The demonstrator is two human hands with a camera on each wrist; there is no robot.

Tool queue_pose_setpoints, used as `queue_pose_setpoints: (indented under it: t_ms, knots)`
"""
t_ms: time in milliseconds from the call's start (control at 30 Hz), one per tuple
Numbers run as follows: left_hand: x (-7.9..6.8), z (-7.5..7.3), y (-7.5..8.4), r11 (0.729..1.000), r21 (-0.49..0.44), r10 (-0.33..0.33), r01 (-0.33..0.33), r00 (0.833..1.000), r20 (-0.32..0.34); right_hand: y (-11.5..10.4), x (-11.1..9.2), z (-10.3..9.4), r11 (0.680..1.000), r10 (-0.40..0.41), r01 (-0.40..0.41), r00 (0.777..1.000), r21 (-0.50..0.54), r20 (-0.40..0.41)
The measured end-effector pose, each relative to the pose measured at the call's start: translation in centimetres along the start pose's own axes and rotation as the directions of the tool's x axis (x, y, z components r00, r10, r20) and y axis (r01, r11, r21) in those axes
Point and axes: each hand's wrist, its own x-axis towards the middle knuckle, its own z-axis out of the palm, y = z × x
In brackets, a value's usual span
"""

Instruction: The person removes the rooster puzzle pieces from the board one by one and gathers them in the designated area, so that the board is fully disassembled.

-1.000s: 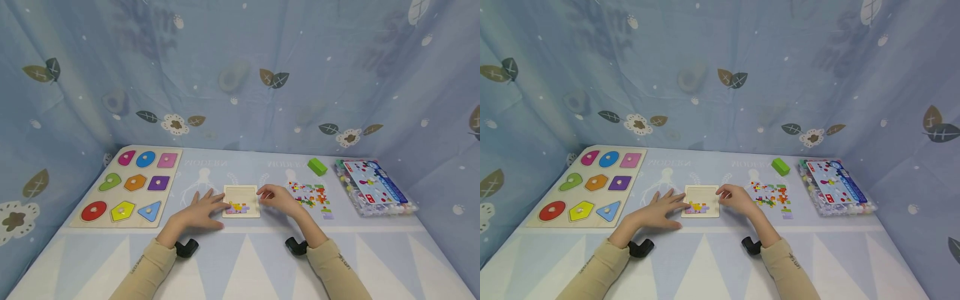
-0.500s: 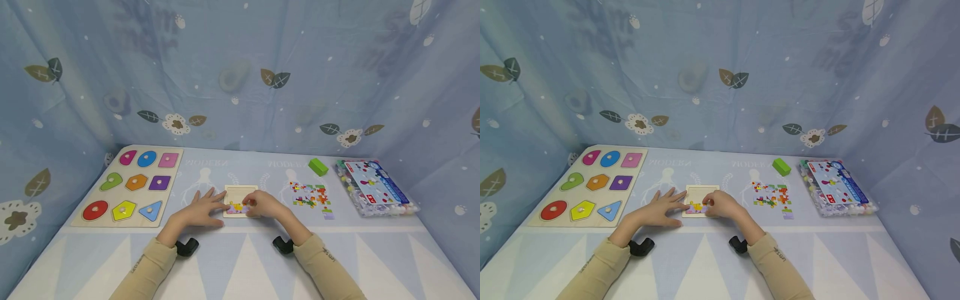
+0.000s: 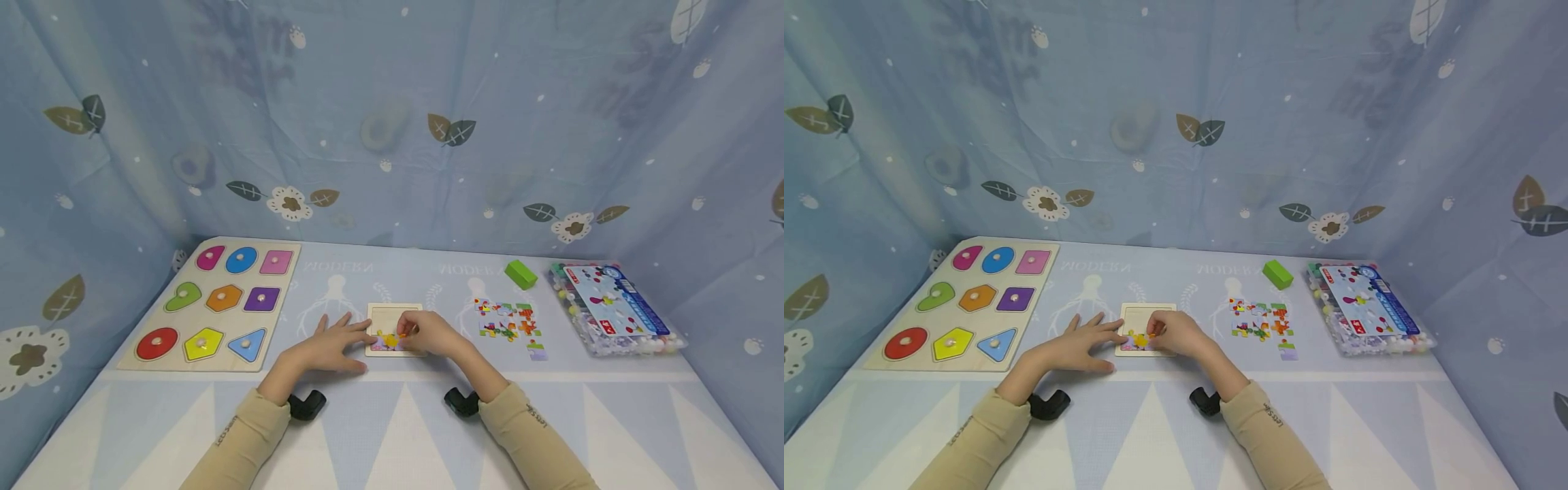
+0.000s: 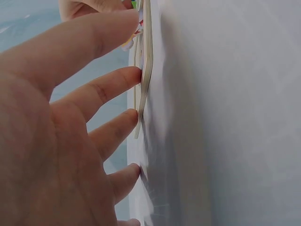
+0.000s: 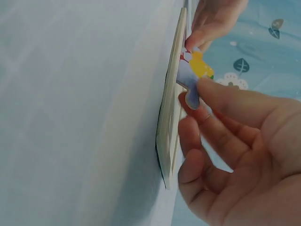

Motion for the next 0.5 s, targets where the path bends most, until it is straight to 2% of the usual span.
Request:
queue_pose_setpoints:
  t_ms: [233, 500]
  knots:
    - [0.1, 0.1, -0.1, 1.000, 0.004, -0.002, 0.001, 1.000, 0.021, 0.4, -0.6, -0.8, 0.996, 0.011, -0.007, 0.999, 0.085, -0.050]
    - [0.0, 0.1, -0.2, 1.000, -0.001, 0.017, -0.017, 1.000, 0.026, 2.2, -2.2, -2.9, 0.994, 0.068, -0.058, 0.992, 0.097, -0.104]
